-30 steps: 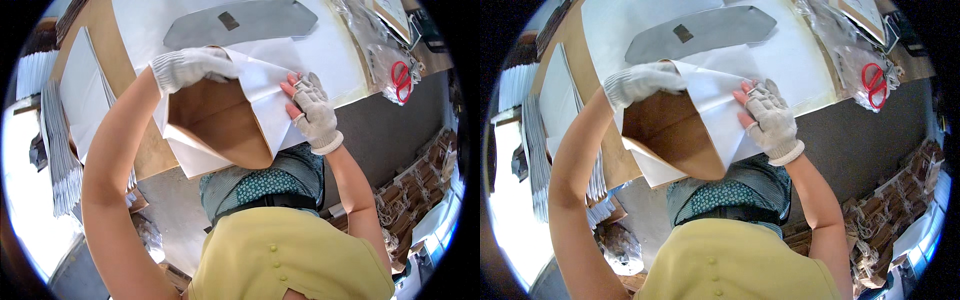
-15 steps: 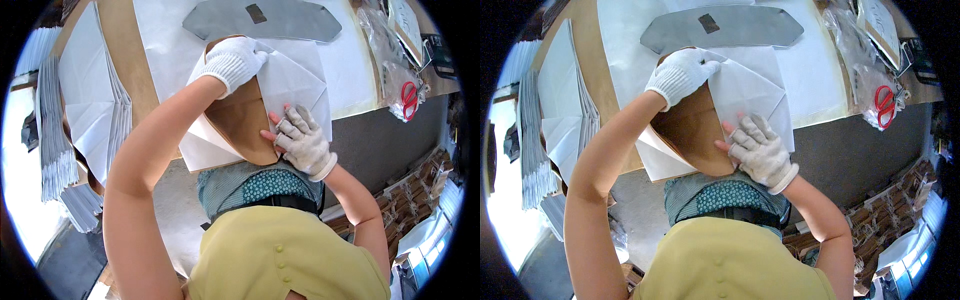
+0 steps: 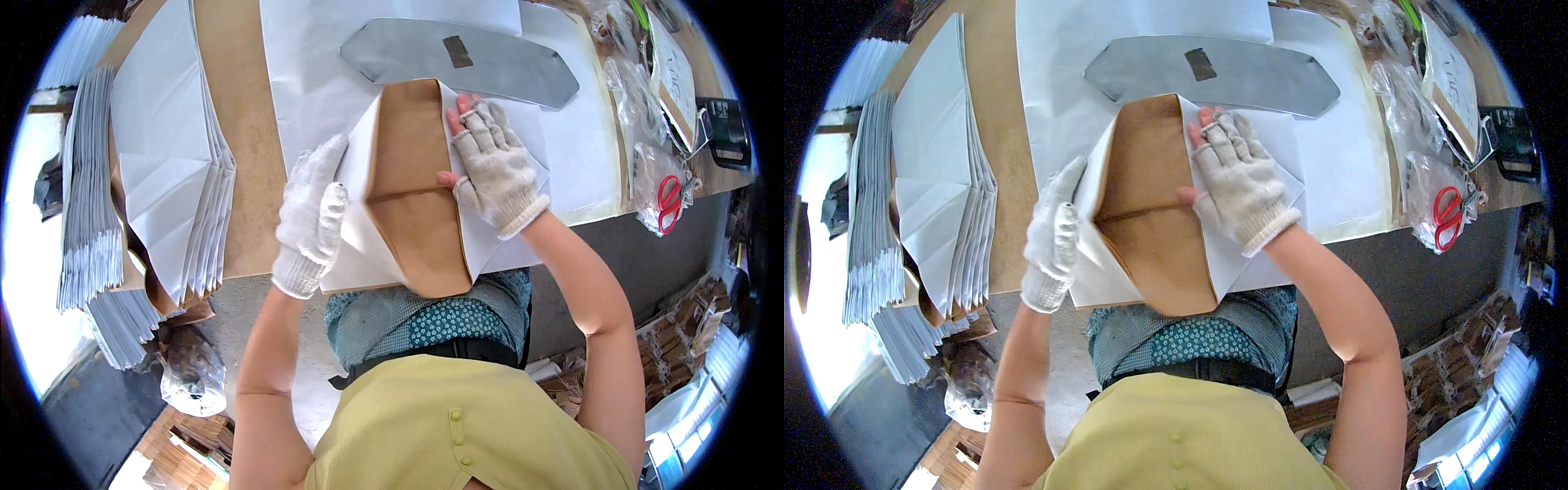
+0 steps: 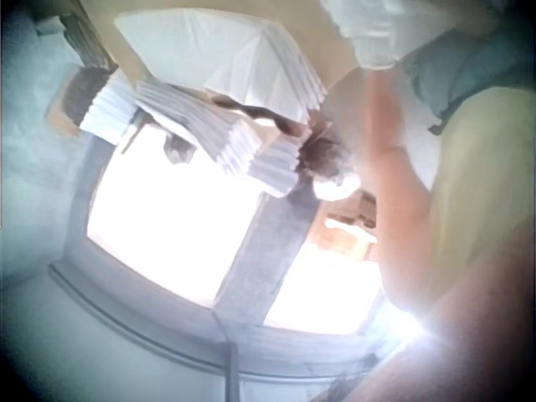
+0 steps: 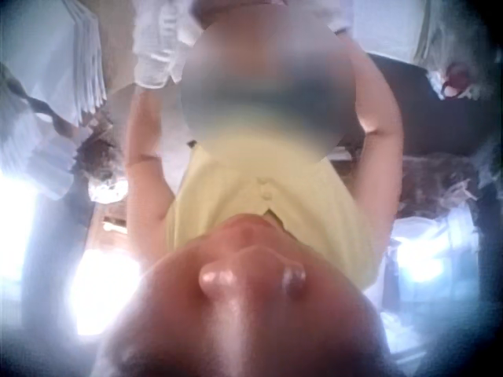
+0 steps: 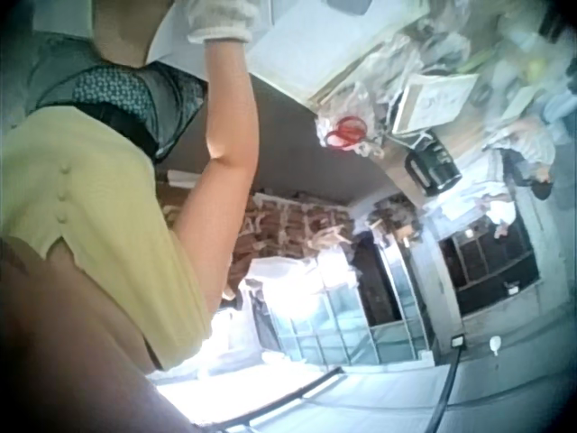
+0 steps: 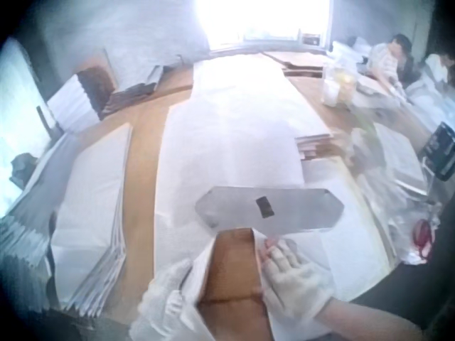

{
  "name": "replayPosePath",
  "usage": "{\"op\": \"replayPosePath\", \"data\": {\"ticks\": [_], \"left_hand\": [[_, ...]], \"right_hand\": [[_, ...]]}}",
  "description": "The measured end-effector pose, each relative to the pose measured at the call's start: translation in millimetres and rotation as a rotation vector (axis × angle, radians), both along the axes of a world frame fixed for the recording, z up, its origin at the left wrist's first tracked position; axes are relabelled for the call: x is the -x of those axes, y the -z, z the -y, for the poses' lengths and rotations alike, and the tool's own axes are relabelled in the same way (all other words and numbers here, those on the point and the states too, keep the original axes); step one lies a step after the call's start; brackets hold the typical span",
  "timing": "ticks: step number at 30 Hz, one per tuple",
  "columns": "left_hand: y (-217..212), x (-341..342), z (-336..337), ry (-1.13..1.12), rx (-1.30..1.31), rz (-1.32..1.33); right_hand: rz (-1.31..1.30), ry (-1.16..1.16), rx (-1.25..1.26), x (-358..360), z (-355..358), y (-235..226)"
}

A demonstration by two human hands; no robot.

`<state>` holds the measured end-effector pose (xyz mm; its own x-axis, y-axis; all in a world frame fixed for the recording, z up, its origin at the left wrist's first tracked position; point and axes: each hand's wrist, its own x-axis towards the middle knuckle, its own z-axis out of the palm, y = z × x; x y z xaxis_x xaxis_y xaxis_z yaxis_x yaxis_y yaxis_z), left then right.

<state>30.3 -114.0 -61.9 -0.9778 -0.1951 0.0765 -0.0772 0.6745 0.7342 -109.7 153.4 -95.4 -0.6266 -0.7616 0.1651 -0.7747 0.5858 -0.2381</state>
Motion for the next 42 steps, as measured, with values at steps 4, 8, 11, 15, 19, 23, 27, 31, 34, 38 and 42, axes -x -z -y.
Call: {"op": "replayPosePath", "data": {"ticks": [4,8,11,15,19,23,27,31,34,38,42], "left_hand": [[18.2,-4.8,10.9,-0.011,-0.055,0.041],[15.6,2.7,42.4,-0.07,-0.812,0.133],[13.9,7.3,67.5,-0.107,-1.135,0.099],[16.7,7.8,61.7,-0.068,-1.085,0.108],[17.6,1.8,31.4,-0.027,-0.688,0.06],[33.6,-0.5,4.5,-0.084,-0.217,-0.015],[36.1,-8.0,3.8,-0.132,-0.01,0.006],[38.5,1.1,-6.5,-0.063,0.215,-0.041],[42.3,0.0,-5.9,-0.023,0.312,-0.081],[37.9,-0.8,-8.3,0.01,0.426,-0.082],[34.9,7.4,-17.9,0.029,0.586,0.065]], "right_hand": [[-0.04,-0.074,-0.019,25.6,31.3,4.7],[-0.096,-0.125,0.088,17.8,68.1,5.1],[-0.074,-0.317,0.186,-13.0,88.9,4.0],[0.583,-0.119,0.348,-58.3,121.3,24.2],[0.642,-0.094,0.204,-60.5,125.9,28.0],[0.445,-0.137,0.021,-58.2,117.2,-9.6],[0.082,-0.323,0.189,-16.1,75.2,-69.9],[-0.042,0.004,0.126,-8.8,13.2,-26.6],[0.068,-0.357,0.064,-61.3,-5.6,-8.5],[0.333,-0.729,0.124,-81.6,1.0,-12.7],[0.326,-0.813,0.238,-74.3,8.4,-4.4]]}}
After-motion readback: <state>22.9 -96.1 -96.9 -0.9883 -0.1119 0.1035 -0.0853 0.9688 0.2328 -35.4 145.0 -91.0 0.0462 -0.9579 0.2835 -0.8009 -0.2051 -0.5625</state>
